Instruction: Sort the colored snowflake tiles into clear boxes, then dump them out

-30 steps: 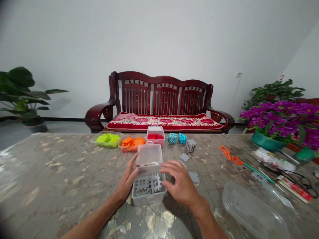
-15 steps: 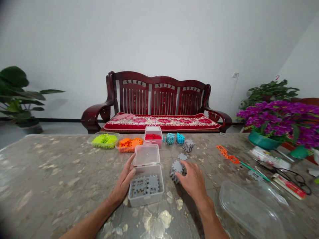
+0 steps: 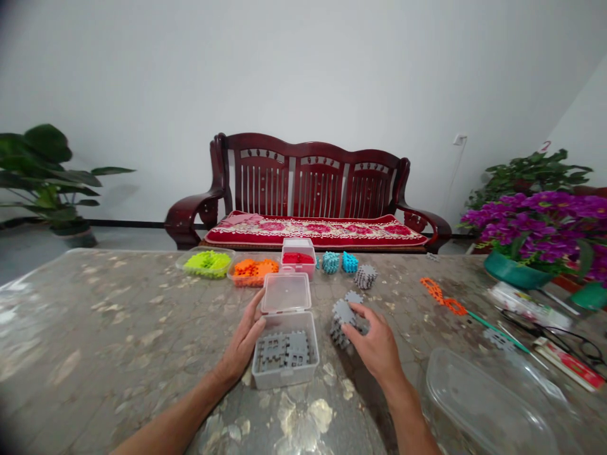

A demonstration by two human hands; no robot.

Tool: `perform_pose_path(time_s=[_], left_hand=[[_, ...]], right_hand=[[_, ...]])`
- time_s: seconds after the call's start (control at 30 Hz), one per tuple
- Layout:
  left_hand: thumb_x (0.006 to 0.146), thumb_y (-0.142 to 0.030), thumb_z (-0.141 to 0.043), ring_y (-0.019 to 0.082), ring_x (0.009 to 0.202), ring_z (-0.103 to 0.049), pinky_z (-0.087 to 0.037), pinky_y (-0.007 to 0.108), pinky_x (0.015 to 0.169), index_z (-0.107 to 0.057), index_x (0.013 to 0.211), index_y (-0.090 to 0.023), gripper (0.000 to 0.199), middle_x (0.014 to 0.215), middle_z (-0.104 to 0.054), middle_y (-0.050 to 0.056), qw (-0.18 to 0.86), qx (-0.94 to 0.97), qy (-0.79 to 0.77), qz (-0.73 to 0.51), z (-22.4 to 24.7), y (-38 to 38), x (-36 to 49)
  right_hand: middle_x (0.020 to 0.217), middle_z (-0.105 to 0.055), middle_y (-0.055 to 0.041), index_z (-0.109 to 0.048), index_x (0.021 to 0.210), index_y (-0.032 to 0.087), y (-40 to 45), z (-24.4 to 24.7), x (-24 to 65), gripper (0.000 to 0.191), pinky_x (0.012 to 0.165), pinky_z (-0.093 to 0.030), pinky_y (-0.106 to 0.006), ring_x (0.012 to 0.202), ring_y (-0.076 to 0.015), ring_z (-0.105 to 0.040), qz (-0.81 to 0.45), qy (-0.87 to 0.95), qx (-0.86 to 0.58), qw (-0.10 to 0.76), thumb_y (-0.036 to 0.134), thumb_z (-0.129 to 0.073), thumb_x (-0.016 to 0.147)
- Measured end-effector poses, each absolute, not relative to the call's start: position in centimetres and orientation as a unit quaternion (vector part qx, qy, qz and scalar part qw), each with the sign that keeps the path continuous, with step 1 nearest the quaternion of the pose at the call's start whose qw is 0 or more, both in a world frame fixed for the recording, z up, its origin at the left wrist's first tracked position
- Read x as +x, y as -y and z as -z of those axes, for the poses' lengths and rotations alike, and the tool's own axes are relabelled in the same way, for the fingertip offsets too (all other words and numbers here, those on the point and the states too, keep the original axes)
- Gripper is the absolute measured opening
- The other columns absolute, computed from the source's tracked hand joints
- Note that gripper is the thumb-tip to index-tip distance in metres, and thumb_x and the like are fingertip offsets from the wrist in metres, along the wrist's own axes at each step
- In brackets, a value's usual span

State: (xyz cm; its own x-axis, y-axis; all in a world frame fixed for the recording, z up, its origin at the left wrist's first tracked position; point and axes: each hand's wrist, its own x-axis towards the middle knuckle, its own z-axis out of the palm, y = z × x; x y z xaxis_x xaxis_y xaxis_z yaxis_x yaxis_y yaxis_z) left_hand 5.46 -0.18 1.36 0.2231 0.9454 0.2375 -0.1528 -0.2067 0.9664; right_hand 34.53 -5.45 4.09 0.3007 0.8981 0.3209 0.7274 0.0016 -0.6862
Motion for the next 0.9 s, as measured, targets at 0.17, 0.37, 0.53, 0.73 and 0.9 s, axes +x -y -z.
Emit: perform_pose_path(time_s=[0.17, 0.37, 0.53, 0.73, 0.9], left_hand=[[0.096, -0.046, -0.049, 0.032, 0.129, -0.053, -0.039, 0.045, 0.111, -0.026, 0.155, -0.017, 0.070, 0.144, -0.054, 0.013, 0.526, 0.586, -0.328, -0.522, -1.1, 0.1, 5.5], [0.097, -0.042, -0.047, 0.029, 0.142, -0.040, -0.028, 0.044, 0.119, -0.027, 0.155, -0.018, 0.065, 0.156, -0.041, 0.011, 0.494, 0.612, -0.316, -0.530, -0.7, -0.2, 5.5], [0.097, -0.043, -0.050, 0.029, 0.142, -0.040, -0.028, 0.043, 0.119, -0.030, 0.153, -0.017, 0.065, 0.155, -0.042, 0.011, 0.490, 0.612, -0.313, -0.536, -1.0, -0.1, 5.5], [0.096, -0.043, -0.050, 0.030, 0.136, -0.046, -0.033, 0.043, 0.117, -0.028, 0.155, -0.018, 0.068, 0.154, -0.044, 0.012, 0.509, 0.600, -0.309, -0.534, -1.1, 0.0, 5.6], [0.096, -0.043, -0.051, 0.030, 0.136, -0.046, -0.033, 0.044, 0.116, -0.028, 0.154, -0.018, 0.068, 0.151, -0.047, 0.011, 0.518, 0.590, -0.313, -0.534, -1.0, 0.1, 5.6]], right_hand=[[0.117, -0.070, -0.0068, -0.071, 0.114, 0.026, 6.3, -7.0, 31.1, 0.043, 0.098, -0.048, -0.043, 0.109, -0.0268, -0.064, -0.156, 0.628, -0.638, 0.417, 0.035, -0.070, 0.071], [0.112, -0.068, -0.0045, -0.072, 0.113, 0.029, 6.5, -9.3, 26.1, 0.046, 0.097, -0.049, -0.038, 0.105, -0.0232, -0.063, -0.195, 0.704, -0.584, 0.355, 0.020, -0.072, 0.068], [0.101, -0.072, -0.0035, -0.072, 0.109, 0.028, 6.3, -8.5, 24.4, 0.039, 0.096, -0.048, -0.039, 0.101, -0.0227, -0.064, -0.227, 0.725, -0.563, 0.325, 0.014, -0.063, 0.074], [0.106, -0.071, -0.0053, -0.072, 0.106, 0.026, 5.8, -7.4, 25.3, 0.030, 0.096, -0.048, -0.038, 0.103, -0.0227, -0.064, -0.191, 0.690, -0.587, 0.378, 0.019, -0.058, 0.081], [0.101, -0.072, -0.0054, -0.075, 0.097, 0.026, 5.3, -7.4, 27.0, 0.023, 0.093, -0.050, -0.037, 0.099, -0.0222, -0.065, -0.174, 0.697, -0.575, 0.392, 0.023, -0.056, 0.084]])
